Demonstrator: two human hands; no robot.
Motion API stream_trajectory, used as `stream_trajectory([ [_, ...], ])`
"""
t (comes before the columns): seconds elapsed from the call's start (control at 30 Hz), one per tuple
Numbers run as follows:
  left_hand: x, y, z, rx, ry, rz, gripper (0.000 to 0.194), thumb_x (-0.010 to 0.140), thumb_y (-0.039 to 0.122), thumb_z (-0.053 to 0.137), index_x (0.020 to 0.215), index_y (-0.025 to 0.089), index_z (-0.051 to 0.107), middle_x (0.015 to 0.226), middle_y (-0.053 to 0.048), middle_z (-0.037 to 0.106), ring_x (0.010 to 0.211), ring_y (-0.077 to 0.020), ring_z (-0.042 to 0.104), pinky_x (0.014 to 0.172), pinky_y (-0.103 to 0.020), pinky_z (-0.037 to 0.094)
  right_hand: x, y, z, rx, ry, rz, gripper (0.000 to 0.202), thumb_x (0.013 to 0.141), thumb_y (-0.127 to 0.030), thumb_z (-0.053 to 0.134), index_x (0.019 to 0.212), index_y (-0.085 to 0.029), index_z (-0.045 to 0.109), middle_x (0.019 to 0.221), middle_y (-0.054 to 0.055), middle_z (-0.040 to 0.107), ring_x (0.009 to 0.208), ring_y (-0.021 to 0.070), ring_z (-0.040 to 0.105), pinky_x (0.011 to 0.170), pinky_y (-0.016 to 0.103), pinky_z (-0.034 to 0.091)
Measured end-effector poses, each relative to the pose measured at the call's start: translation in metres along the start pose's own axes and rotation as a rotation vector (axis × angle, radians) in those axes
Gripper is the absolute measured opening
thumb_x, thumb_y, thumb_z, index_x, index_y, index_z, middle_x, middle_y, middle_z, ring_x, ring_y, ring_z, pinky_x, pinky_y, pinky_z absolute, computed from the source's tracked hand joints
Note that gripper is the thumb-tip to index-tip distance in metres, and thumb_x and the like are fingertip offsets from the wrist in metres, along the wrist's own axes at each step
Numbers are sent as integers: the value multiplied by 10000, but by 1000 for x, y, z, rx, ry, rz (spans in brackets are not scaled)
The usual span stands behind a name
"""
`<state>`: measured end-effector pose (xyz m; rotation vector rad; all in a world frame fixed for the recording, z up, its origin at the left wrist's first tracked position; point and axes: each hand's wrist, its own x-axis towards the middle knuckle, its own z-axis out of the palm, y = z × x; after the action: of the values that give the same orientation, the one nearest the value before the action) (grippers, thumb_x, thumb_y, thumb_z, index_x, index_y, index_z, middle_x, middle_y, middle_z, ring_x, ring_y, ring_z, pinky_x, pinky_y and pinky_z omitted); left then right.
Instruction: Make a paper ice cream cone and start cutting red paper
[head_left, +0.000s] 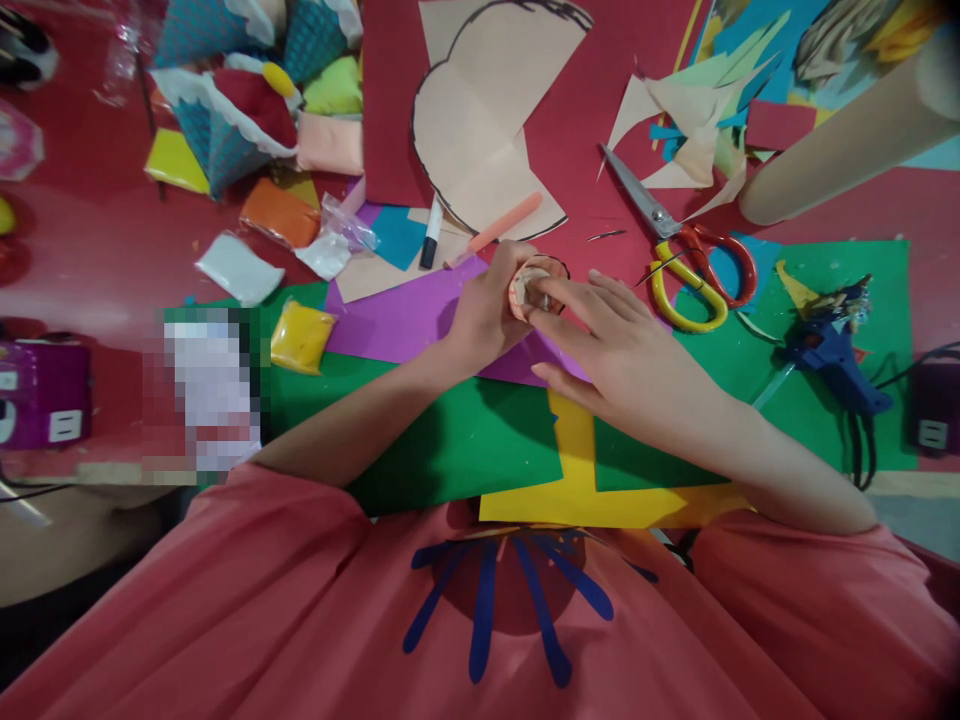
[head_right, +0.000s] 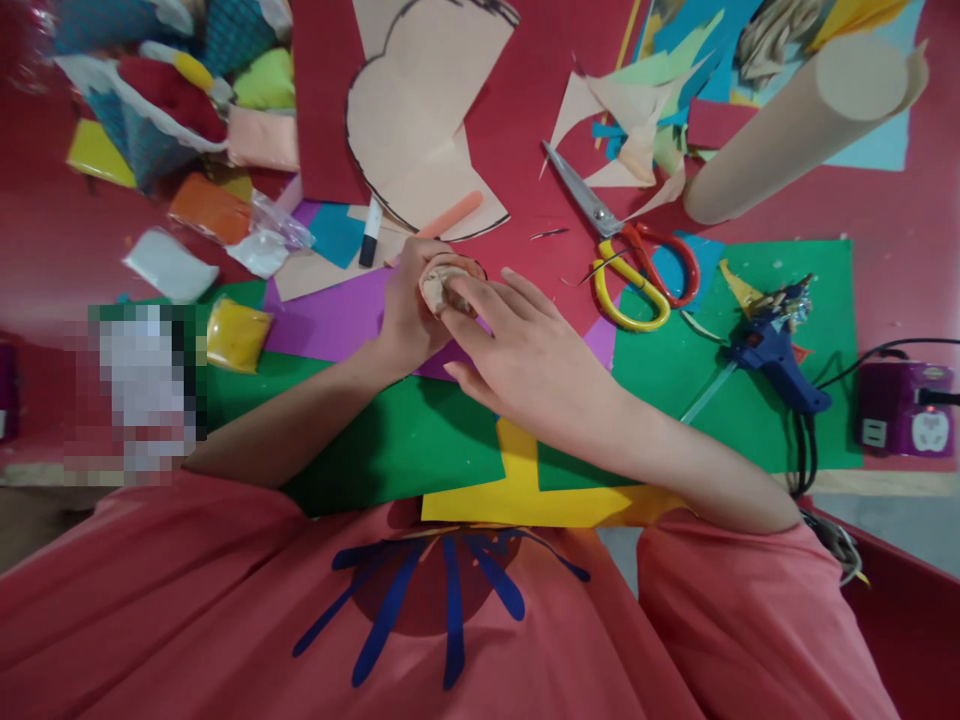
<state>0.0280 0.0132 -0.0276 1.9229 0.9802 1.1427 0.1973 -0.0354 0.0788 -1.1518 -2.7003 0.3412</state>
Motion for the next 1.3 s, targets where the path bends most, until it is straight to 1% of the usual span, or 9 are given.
stream_trajectory([
  [0.1,0,4,-3,47,6,32,301,892,507,587,1055,292,455,960,-3,671,842,-169,701,657,-300,554,0,2,4,33,-4,-4,390,955,-261,465,1305,-109,550,1363,177,548,1263,290,544,1140,560,362],
  [0.27,2,4,0,111,59,94,334,885,513,597,1090,288,459,946,3,672,813,-157,693,687,-300,547,3,5,6,3,6,-23,400,930,-268,511,1268,-59,557,1331,196,566,1264,310,535,1123,542,390],
  [0.4,5,2,2,114,87,106,404,921,589,483,1156,263,432,1061,-56,659,970,-195,676,836,-379,541,1,1,2,-123,56,8,381,958,-301,463,1221,-61,598,1341,207,574,1216,341,546,1014,514,460],
  [0.47,6,1,2,128,79,115,405,923,600,464,1142,258,457,1058,-72,653,975,-207,664,843,-401,534,0,-2,1,-196,70,26,373,961,-298,454,1204,-63,613,1318,216,597,1163,352,564,941,498,483],
  [0.6,6,-3,2,70,87,128,318,915,549,518,1110,299,489,1028,-40,618,944,-191,651,766,-369,546,1,-5,3,-243,34,52,364,954,-250,460,1249,-70,575,1320,201,616,1026,303,622,824,438,501],
  [0.77,5,-9,6,3,126,140,254,924,465,554,1125,324,486,1038,-27,601,930,-170,625,757,-362,547,5,0,10,-179,-33,101,492,955,-238,422,1414,-61,430,1394,229,550,900,248,658,702,369,502],
  [0.93,8,-10,6,27,107,216,270,936,430,526,1171,317,455,1070,-47,617,987,-200,625,817,-403,532,6,2,12,-181,-32,130,483,938,-239,440,1405,-117,477,1425,198,515,850,215,655,694,351,517],
  [1.17,11,-1,2,64,60,181,307,918,409,538,1189,294,452,1126,-55,631,1069,-223,605,895,-440,519,6,6,13,-126,0,127,515,948,-233,426,1448,-112,422,1457,191,491,944,245,660,708,372,559],
  [1.3,9,-7,5,11,84,178,331,891,443,557,1179,343,429,1117,-33,626,1026,-213,647,839,-431,563,5,4,13,-103,6,92,496,932,-189,432,1413,-74,464,1461,212,482,1040,271,660,754,382,586],
])
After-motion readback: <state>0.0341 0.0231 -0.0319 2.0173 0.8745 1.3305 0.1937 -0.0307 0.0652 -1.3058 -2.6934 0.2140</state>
